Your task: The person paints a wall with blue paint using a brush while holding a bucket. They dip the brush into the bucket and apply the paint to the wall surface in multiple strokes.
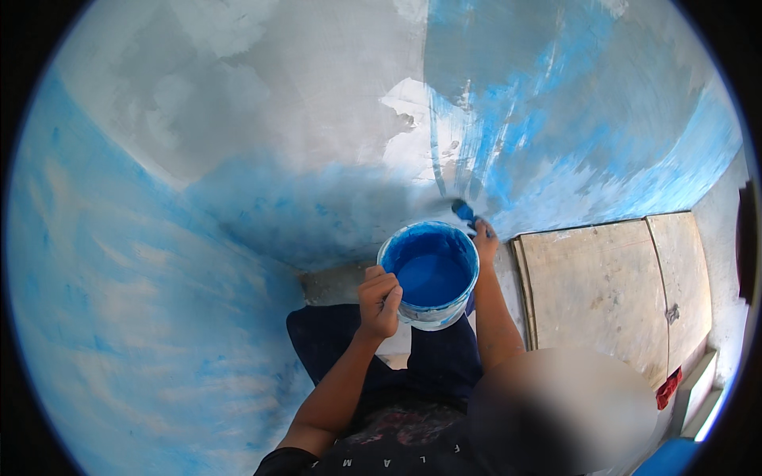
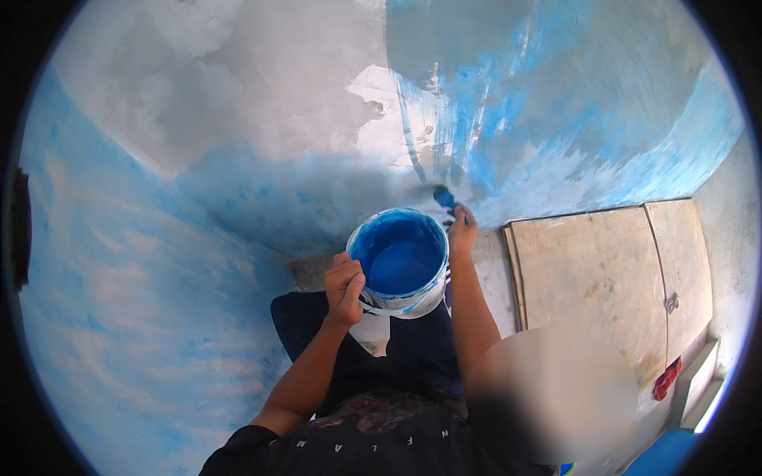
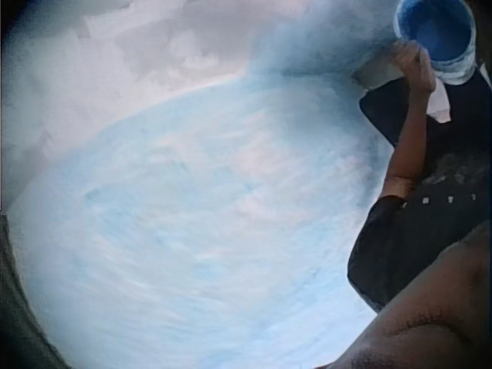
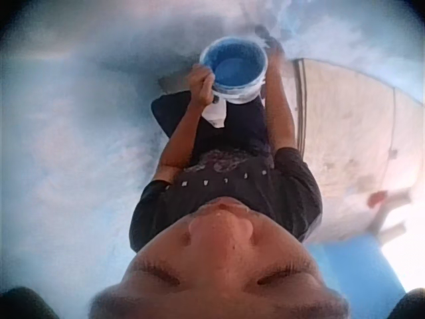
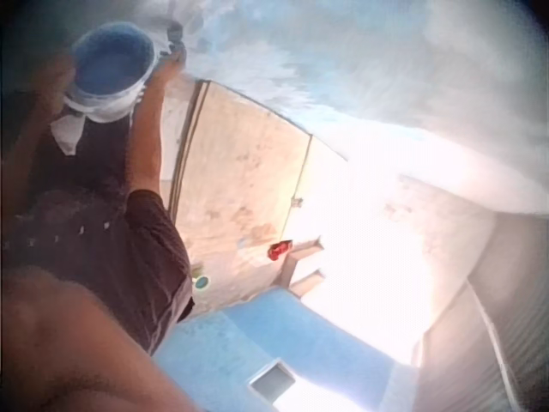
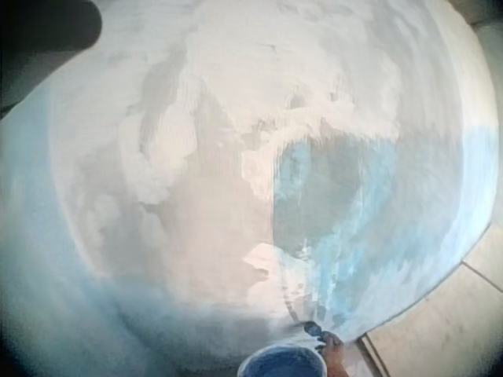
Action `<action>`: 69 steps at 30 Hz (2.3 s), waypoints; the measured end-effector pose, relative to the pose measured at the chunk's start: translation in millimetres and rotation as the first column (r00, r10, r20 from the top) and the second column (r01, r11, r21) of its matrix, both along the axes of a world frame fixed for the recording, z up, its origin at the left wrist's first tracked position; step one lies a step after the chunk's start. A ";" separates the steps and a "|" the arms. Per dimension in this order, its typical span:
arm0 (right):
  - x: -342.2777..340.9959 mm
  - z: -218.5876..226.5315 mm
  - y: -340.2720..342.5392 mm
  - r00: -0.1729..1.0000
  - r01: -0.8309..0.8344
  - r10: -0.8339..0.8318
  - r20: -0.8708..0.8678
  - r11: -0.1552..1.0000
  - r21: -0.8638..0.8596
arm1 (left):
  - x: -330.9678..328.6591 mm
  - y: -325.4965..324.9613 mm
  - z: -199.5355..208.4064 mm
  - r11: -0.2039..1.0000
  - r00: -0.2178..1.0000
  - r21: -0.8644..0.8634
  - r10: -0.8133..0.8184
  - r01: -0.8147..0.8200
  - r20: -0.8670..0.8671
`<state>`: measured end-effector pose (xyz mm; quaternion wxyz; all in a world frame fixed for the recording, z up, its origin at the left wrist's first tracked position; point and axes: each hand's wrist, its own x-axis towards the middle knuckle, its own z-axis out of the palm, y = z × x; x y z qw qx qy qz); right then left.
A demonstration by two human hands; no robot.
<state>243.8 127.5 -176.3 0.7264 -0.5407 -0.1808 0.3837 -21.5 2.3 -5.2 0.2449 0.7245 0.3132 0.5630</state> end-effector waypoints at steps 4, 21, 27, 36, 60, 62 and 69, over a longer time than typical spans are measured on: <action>-6.7 120.1 9.9 0.978 -0.055 0.121 -0.172 0.937 0.345 | -11.0 -3.8 -8.3 0.999 1.000 -0.033 0.028 -0.028 0.001; 10.5 89.7 -7.5 -0.097 -0.311 0.195 0.976 0.925 -0.216 | -9.0 0.1 -5.3 1.000 1.000 -0.009 0.024 -0.024 0.017; 4.2 201.1 1.8 -0.060 -0.362 -0.047 0.997 0.932 0.022 | -11.9 -4.4 -5.6 0.999 0.999 -0.003 0.041 -0.041 0.015; 2.8 219.1 -0.4 0.043 -0.400 -0.281 0.959 0.874 0.275 | -1.5 -1.6 -2.2 1.000 0.999 0.022 0.012 -0.012 0.031; 12.4 113.3 -6.2 0.041 -0.515 0.125 0.991 0.853 -0.086 | 7.0 0.4 -4.9 0.998 0.995 0.055 0.036 -0.041 0.089; 30.3 77.6 -12.9 -0.066 -0.458 0.480 0.875 0.765 -0.453 | 10.5 2.3 -4.0 0.998 0.997 0.065 0.020 -0.024 0.070; 41.7 188.6 -5.3 0.229 -0.485 0.015 0.973 0.869 0.100 | -1.6 -3.5 -7.0 0.999 0.995 0.021 0.031 -0.033 0.097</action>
